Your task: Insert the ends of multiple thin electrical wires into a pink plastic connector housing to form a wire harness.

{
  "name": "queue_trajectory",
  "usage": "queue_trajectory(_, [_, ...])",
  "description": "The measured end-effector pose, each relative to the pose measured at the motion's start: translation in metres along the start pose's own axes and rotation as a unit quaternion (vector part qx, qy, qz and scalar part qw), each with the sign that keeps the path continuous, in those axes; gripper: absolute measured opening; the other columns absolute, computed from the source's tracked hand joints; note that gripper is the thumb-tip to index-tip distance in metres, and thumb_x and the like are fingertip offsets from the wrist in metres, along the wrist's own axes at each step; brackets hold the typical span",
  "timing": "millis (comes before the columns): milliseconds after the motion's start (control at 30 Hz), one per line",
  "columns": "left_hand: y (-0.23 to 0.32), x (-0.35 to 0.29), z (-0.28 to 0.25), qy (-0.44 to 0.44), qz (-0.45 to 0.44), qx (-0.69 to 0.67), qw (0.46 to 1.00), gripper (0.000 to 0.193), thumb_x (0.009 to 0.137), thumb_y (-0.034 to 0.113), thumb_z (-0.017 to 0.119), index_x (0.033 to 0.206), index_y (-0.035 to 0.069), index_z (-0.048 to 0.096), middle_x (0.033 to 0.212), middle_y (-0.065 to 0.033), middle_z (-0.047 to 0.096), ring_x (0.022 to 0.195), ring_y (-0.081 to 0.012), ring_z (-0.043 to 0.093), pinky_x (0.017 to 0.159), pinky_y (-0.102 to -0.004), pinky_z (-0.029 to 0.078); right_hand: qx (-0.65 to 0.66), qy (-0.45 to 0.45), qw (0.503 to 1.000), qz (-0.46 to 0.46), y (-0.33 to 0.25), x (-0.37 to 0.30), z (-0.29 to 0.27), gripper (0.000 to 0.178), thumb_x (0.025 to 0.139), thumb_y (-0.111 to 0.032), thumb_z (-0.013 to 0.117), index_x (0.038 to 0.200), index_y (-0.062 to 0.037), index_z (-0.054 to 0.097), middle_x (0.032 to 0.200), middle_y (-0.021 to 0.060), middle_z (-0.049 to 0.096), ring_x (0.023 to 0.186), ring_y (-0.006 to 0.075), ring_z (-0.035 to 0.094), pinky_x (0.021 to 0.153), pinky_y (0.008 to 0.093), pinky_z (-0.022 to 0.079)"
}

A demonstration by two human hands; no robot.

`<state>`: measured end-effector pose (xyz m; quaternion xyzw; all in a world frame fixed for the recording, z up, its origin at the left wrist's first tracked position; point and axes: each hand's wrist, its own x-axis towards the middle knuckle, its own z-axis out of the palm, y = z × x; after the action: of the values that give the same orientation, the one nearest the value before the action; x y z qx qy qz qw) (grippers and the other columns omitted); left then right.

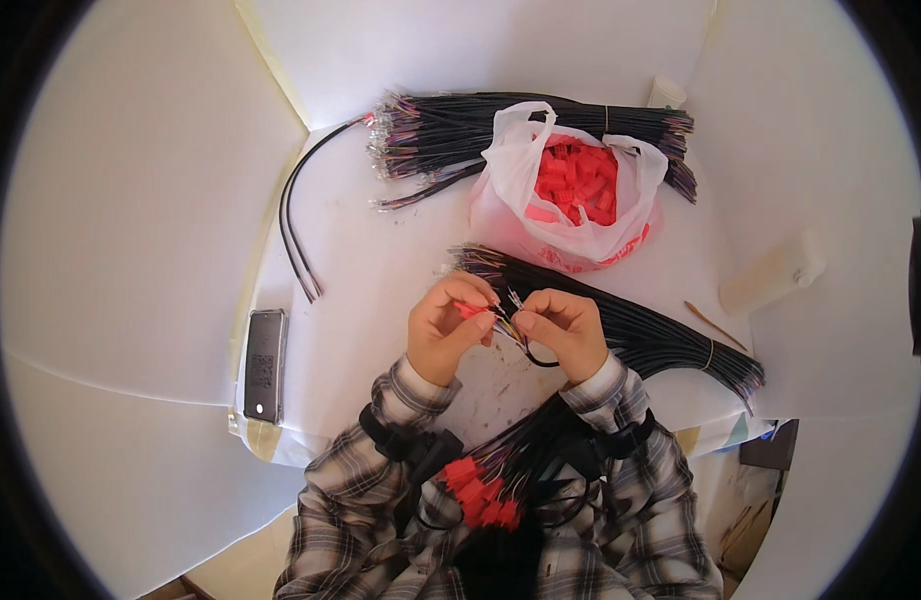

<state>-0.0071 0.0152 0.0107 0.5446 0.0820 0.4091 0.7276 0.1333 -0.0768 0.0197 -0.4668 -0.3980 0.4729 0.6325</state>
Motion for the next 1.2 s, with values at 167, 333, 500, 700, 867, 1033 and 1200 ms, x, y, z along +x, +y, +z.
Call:
queue_trajectory(167, [0.0001, -0.0022, -0.0027, 0.005, -0.010, 0.011, 1.000, 0.013, 0.077, 0.002, 0.054, 0.086, 0.004, 0.046, 0.086, -0.0109, 0.050, 0.063, -0.0106, 0.047, 0.050, -0.0212, 0.042, 0.014, -0.013, 1.000, 0.010, -0.0003, 0.0002, 0.0027, 0.012, 0.081, -0.010, 0.058, 0.083, 0.0020, 0.059, 0.073, 0.0018, 0.058, 0.063, 0.0046, 0.050, 0.057, 0.0180, 0.041])
queue_trajectory(333, [0.0020, -0.0019, -0.0020, -0.020, -0.023, -0.025, 0.999, 0.013, 0.076, -0.003, 0.050, 0.088, 0.002, 0.048, 0.086, -0.0081, 0.050, 0.063, -0.0088, 0.045, 0.053, -0.0201, 0.039, 0.029, -0.016, 0.999, 0.017, -0.0008, -0.0002, 0.0002, 0.013, 0.081, -0.010, 0.057, 0.084, 0.0023, 0.059, 0.073, 0.0023, 0.059, 0.063, 0.0053, 0.051, 0.058, 0.0187, 0.042])
queue_trajectory(500, [0.0028, -0.0017, -0.0041, -0.030, -0.006, -0.002, 1.000, 0.012, 0.076, -0.004, 0.050, 0.087, 0.001, 0.048, 0.086, -0.0069, 0.048, 0.063, -0.0084, 0.044, 0.053, -0.0204, 0.038, 0.031, -0.018, 0.999, 0.032, -0.0024, 0.0007, 0.0019, 0.015, 0.082, -0.010, 0.055, 0.086, 0.0030, 0.060, 0.073, 0.0020, 0.059, 0.063, 0.0050, 0.051, 0.058, 0.0187, 0.043])
queue_trajectory(700, [0.0018, -0.0029, -0.0002, 0.011, -0.020, 0.032, 0.999, 0.013, 0.076, -0.003, 0.054, 0.087, 0.001, 0.048, 0.085, -0.0056, 0.048, 0.061, -0.0070, 0.044, 0.051, -0.0193, 0.037, 0.019, -0.036, 0.999, 0.017, 0.0007, 0.0017, 0.0001, 0.015, 0.083, -0.010, 0.054, 0.086, 0.0034, 0.060, 0.072, 0.0016, 0.058, 0.062, 0.0048, 0.049, 0.057, 0.0183, 0.042])
queue_trajectory(867, [0.0021, -0.0026, 0.0024, 0.042, -0.049, 0.000, 0.998, 0.011, 0.078, -0.002, 0.055, 0.086, 0.002, 0.049, 0.084, -0.0042, 0.049, 0.057, -0.0062, 0.044, 0.049, -0.0185, 0.036, 0.023, -0.033, 0.999, 0.015, 0.0012, 0.0017, 0.0007, 0.015, 0.083, -0.010, 0.054, 0.085, 0.0036, 0.059, 0.072, 0.0018, 0.057, 0.061, 0.0052, 0.049, 0.057, 0.0184, 0.041])
queue_trajectory(1033, [0.0017, -0.0025, 0.0004, 0.032, -0.058, 0.018, 0.998, 0.010, 0.079, -0.001, 0.055, 0.087, 0.001, 0.050, 0.081, -0.0037, 0.049, 0.057, -0.0063, 0.045, 0.048, -0.0187, 0.037, 0.023, -0.032, 0.999, 0.014, 0.0015, 0.0019, 0.0009, 0.014, 0.083, -0.009, 0.054, 0.085, 0.0038, 0.059, 0.072, 0.0020, 0.057, 0.061, 0.0055, 0.049, 0.057, 0.0184, 0.041])
queue_trajectory(1200, [0.0010, -0.0023, 0.0001, 0.029, -0.047, 0.020, 0.998, 0.008, 0.079, 0.000, 0.055, 0.086, 0.001, 0.051, 0.081, -0.0039, 0.050, 0.057, -0.0063, 0.044, 0.048, -0.0185, 0.036, 0.025, -0.051, 0.998, 0.009, 0.0008, 0.0016, 0.0015, 0.010, 0.080, -0.007, 0.057, 0.084, 0.0024, 0.058, 0.070, 0.0006, 0.055, 0.061, 0.0047, 0.048, 0.056, 0.0178, 0.039])
